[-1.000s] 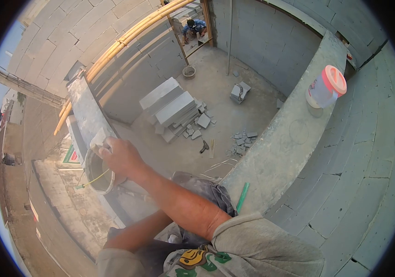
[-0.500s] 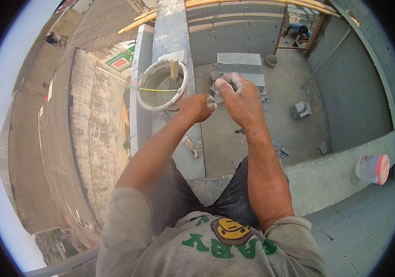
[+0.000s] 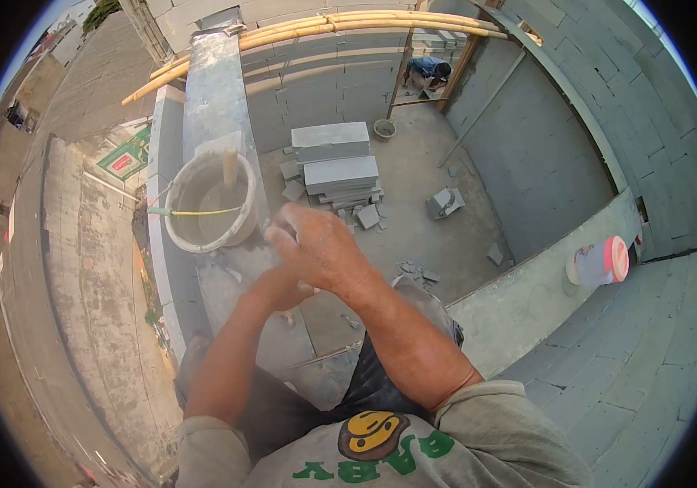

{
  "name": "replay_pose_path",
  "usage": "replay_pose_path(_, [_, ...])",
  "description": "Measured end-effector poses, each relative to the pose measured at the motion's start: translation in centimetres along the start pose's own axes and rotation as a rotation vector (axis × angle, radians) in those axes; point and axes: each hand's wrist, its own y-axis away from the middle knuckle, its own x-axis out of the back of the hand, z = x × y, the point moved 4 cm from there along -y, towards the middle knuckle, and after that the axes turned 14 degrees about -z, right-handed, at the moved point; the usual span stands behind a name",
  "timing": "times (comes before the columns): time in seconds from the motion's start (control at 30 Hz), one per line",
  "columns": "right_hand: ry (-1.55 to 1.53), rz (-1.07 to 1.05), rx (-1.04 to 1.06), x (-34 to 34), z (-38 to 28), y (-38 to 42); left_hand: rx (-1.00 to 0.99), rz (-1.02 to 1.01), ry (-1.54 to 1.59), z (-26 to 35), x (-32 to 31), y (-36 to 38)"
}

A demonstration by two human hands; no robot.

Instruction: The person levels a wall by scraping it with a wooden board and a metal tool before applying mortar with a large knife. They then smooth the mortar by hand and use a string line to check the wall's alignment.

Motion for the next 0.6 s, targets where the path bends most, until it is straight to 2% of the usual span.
replay_pose_path(0.03, [0.027,-0.037,-0.010,-0.7,-0.1,-0.2,-0.009,0.013,-0.023,0.0,0.5,0.3])
replay_pose_path(0.1, [0.051,-0.057,-0.003,-1.9,-0.2,-0.7,0.133,0.001,-0.125,-0.7,1.8,1.1])
replay_pose_path(0.13, [0.071,-0.100,-0.008,-2.5,0.1,-0.8,0.132,0.010,-0.142,-0.9,2.3,1.5])
replay_pose_path(0.2, [0.094,-0.143,-0.016,-3.0,0.1,-1.2,0.276,-0.029,-0.105,-1.5,2.6,1.9])
replay_pose_path(0.33, [0.102,-0.165,-0.044,-3.2,0.2,-1.0,0.274,-0.095,-0.091,-1.1,2.1,1.8])
replay_pose_path(0.4, [0.108,-0.149,-0.043,-3.2,0.1,-0.9,0.136,-0.019,-0.110,-1.3,1.2,1.4])
replay_pose_path(0.43, [0.114,-0.159,-0.040,-3.3,0.1,-0.8,0.135,-0.018,-0.110,-1.5,0.6,1.3])
replay_pose_path(0.5, [0.123,-0.170,-0.029,-3.4,-0.1,-0.6,-0.094,0.115,-0.201,0.1,0.8,1.4])
replay_pose_path(0.6, [0.141,-0.209,-0.010,-3.5,-0.3,-0.3,-0.104,0.134,-0.218,0.4,0.9,1.2])
